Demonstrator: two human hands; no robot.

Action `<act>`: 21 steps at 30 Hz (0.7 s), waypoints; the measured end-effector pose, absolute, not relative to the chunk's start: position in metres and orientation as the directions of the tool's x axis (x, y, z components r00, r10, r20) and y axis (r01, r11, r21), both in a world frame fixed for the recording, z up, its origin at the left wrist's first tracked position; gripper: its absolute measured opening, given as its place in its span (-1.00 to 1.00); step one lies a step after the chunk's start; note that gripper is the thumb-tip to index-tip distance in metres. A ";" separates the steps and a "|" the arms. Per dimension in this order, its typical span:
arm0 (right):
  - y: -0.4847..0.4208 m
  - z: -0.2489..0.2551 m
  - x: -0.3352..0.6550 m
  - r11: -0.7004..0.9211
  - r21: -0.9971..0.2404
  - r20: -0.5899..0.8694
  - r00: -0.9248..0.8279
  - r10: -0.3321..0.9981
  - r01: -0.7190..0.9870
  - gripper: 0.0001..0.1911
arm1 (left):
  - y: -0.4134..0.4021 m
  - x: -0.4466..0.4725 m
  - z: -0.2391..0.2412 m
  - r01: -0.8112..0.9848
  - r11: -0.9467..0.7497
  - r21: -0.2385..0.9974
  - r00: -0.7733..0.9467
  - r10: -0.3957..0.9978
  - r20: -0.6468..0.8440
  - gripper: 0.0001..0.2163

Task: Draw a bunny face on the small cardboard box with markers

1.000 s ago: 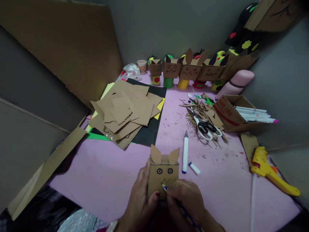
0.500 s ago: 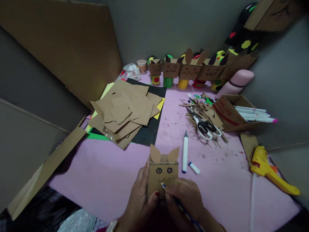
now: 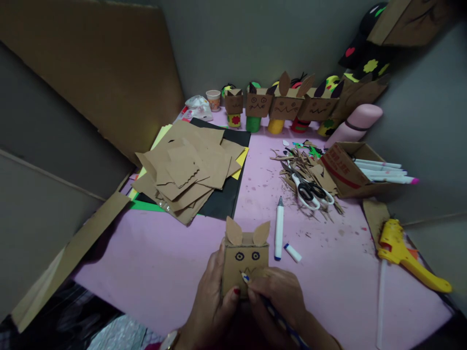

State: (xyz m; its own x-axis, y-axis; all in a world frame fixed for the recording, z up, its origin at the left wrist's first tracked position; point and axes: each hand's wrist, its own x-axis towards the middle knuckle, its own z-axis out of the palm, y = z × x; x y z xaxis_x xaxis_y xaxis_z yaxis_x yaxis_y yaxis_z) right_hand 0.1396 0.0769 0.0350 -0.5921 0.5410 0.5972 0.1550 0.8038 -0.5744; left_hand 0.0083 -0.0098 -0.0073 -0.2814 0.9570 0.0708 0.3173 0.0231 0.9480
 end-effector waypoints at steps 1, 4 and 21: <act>0.077 0.034 0.140 0.805 -0.572 0.595 -0.595 0.540 0.158 -0.72 | -0.010 0.008 -0.007 0.316 0.028 0.948 -0.280 0.958 0.065 -0.42; 0.077 0.032 0.142 0.799 -0.583 0.561 -0.636 0.529 0.150 -0.74 | -0.010 0.009 -0.007 0.305 0.035 0.952 -0.285 0.957 0.056 -0.40; 0.075 0.031 0.144 0.822 -0.561 0.660 -0.547 0.515 0.097 -0.85 | -0.011 0.010 -0.012 0.276 0.048 0.960 -0.320 0.946 0.045 -0.39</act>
State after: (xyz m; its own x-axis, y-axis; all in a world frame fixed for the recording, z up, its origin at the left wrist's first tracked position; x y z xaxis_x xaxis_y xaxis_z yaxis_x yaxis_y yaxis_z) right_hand 0.1436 0.0750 0.0313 -0.5469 0.5153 0.6598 0.0970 0.8218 -0.5615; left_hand 0.0095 -0.0111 -0.0115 -0.3202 0.9463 0.0445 0.2760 0.0482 0.9600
